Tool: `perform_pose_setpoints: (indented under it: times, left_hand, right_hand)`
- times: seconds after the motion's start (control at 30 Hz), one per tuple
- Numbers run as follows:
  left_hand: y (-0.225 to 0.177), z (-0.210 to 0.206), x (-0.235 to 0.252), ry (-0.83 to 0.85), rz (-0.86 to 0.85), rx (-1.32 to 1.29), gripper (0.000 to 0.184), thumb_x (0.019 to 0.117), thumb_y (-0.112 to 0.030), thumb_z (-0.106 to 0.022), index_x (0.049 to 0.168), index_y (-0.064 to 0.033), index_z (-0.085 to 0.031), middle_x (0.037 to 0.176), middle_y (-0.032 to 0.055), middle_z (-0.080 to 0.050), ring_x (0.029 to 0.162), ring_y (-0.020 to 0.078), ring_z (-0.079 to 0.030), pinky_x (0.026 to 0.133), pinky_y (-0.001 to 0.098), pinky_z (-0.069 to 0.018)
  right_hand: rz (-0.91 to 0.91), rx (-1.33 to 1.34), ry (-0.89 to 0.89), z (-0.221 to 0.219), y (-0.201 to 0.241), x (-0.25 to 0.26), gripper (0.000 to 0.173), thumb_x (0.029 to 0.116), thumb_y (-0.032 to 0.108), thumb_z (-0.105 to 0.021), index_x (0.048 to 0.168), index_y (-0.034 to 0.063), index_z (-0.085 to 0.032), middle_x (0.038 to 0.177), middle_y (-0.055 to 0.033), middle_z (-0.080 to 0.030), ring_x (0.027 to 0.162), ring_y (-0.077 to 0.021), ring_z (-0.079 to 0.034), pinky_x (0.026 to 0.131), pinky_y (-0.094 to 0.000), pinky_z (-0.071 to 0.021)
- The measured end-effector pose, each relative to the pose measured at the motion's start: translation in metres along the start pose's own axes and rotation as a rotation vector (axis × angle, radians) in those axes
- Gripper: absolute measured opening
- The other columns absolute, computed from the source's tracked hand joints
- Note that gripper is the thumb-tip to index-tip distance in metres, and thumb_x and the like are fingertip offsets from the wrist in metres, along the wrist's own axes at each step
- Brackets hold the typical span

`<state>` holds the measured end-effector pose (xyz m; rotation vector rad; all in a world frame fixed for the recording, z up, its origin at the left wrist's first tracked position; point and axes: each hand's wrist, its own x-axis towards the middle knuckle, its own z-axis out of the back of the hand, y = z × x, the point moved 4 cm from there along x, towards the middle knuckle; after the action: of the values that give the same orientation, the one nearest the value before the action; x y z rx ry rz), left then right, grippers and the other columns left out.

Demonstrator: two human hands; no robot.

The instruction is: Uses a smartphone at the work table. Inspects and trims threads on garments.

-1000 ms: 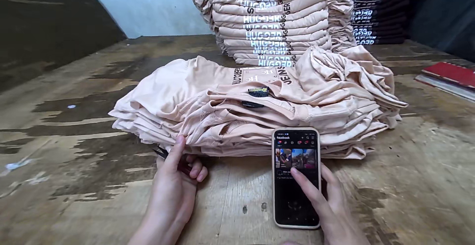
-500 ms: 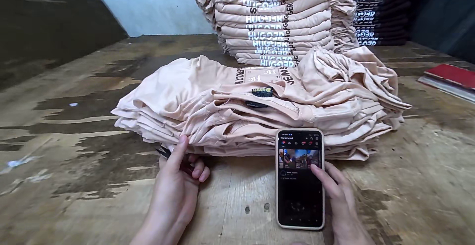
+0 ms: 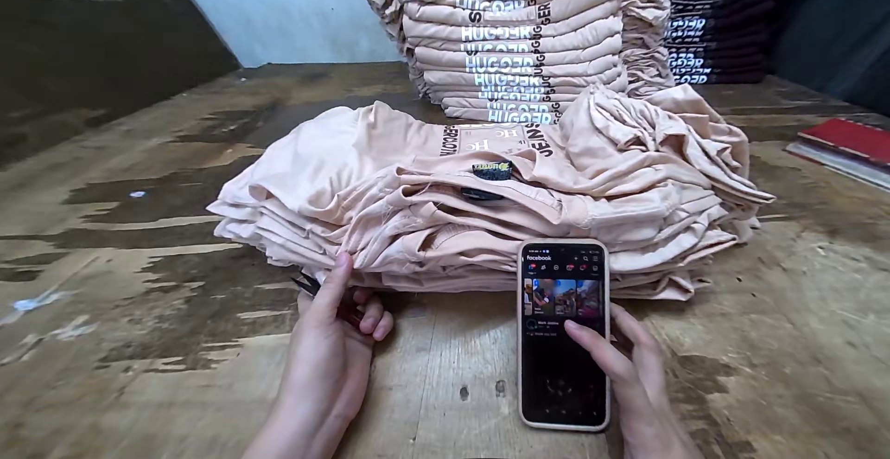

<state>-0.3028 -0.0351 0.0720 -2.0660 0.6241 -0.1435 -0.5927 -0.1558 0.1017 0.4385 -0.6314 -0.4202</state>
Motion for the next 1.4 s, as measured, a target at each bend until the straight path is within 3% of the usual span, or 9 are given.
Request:
perform_pose_setpoints:
  times: [0.4, 0.6, 0.73, 0.9, 1.07, 1.23, 1.33, 1.4]
  left_hand:
    - [0.000, 0.000, 0.001, 0.018, -0.011, 0.016, 0.029, 0.1080, -0.043, -0.047, 0.099, -0.0169, -0.058, 0.061, -0.0022, -0.049, 0.043, 0.0081, -0.045, 0.041, 0.0236, -0.0444]
    - [0.000, 0.000, 0.001, 0.003, -0.013, 0.022, 0.030, 0.1083, -0.042, -0.047, 0.098, -0.0169, -0.059, 0.061, -0.0025, -0.048, 0.043, 0.0083, -0.045, 0.041, 0.0239, -0.0449]
    - [0.001, 0.000, 0.001, 0.004, -0.011, 0.024, 0.031, 0.1080, -0.043, -0.047, 0.097, -0.0169, -0.059, 0.061, -0.0024, -0.049, 0.043, 0.0075, -0.045, 0.041, 0.0232, -0.0443]
    - [0.000, 0.000, 0.001, 0.011, -0.011, 0.020, 0.031, 0.1082, -0.042, -0.047, 0.096, -0.0166, -0.060, 0.060, -0.0027, -0.049, 0.043, 0.0075, -0.045, 0.041, 0.0229, -0.0443]
    - [0.000, 0.001, 0.001, 0.020, -0.010, 0.025, 0.033, 0.1085, -0.043, -0.046, 0.096, -0.0168, -0.060, 0.061, -0.0023, -0.048, 0.044, 0.0077, -0.044, 0.041, 0.0231, -0.0441]
    - [0.000, 0.001, 0.000, 0.016, -0.009, 0.014, 0.030, 0.1084, -0.043, -0.046, 0.100, -0.0171, -0.059, 0.062, -0.0019, -0.050, 0.044, 0.0083, -0.046, 0.041, 0.0235, -0.0449]
    - [0.000, 0.001, -0.001, 0.010, -0.008, 0.007, 0.030, 0.1085, -0.042, -0.046, 0.098, -0.0168, -0.060, 0.062, -0.0017, -0.050, 0.044, 0.0082, -0.046, 0.041, 0.0234, -0.0447]
    - [-0.001, 0.000, 0.000, 0.017, -0.007, 0.010, 0.029, 0.1084, -0.041, -0.047, 0.099, -0.0172, -0.059, 0.062, -0.0021, -0.049, 0.044, 0.0082, -0.045, 0.041, 0.0235, -0.0445]
  right_hand:
    - [-0.061, -0.094, 0.060, -0.004, 0.004, 0.005, 0.107, 0.0691, 0.085, -0.069, 0.159, 0.0435, -0.031, 0.159, -0.0337, -0.027, 0.142, -0.0435, -0.040, 0.108, -0.0603, -0.0437]
    - [-0.061, -0.095, 0.061, -0.005, 0.005, 0.005, 0.107, 0.0688, 0.083, -0.072, 0.159, 0.0461, -0.029, 0.159, -0.0336, -0.026, 0.142, -0.0437, -0.041, 0.107, -0.0604, -0.0442]
    - [-0.066, -0.161, 0.092, -0.006, 0.009, 0.005, 0.105, 0.0698, 0.089, -0.064, 0.160, 0.0492, -0.027, 0.160, -0.0345, -0.026, 0.142, -0.0448, -0.042, 0.107, -0.0610, -0.0432]
    - [-0.042, -0.113, 0.038, -0.006, 0.006, 0.004, 0.113, 0.0683, 0.085, -0.071, 0.162, 0.0360, -0.029, 0.159, -0.0345, -0.028, 0.143, -0.0425, -0.041, 0.109, -0.0576, -0.0445]
    - [-0.047, -0.106, 0.034, -0.004, 0.007, 0.003, 0.112, 0.0687, 0.082, -0.073, 0.162, 0.0363, -0.029, 0.159, -0.0355, -0.026, 0.144, -0.0420, -0.040, 0.110, -0.0564, -0.0439]
    - [0.004, 0.031, -0.041, -0.002, 0.003, 0.000, 0.123, 0.0677, 0.077, -0.079, 0.163, 0.0198, -0.027, 0.157, -0.0353, -0.029, 0.148, -0.0345, -0.037, 0.118, -0.0492, -0.0396]
    - [0.018, 0.074, -0.112, -0.001, 0.000, 0.000, 0.127, 0.0661, 0.075, -0.081, 0.162, 0.0134, -0.024, 0.157, -0.0327, -0.031, 0.145, -0.0302, -0.042, 0.112, -0.0434, -0.0469]
    - [0.049, 0.103, -0.226, 0.007, 0.002, -0.004, 0.118, 0.0685, 0.069, -0.084, 0.160, 0.0188, -0.029, 0.161, -0.0226, -0.032, 0.146, -0.0267, -0.041, 0.112, -0.0438, -0.0451]
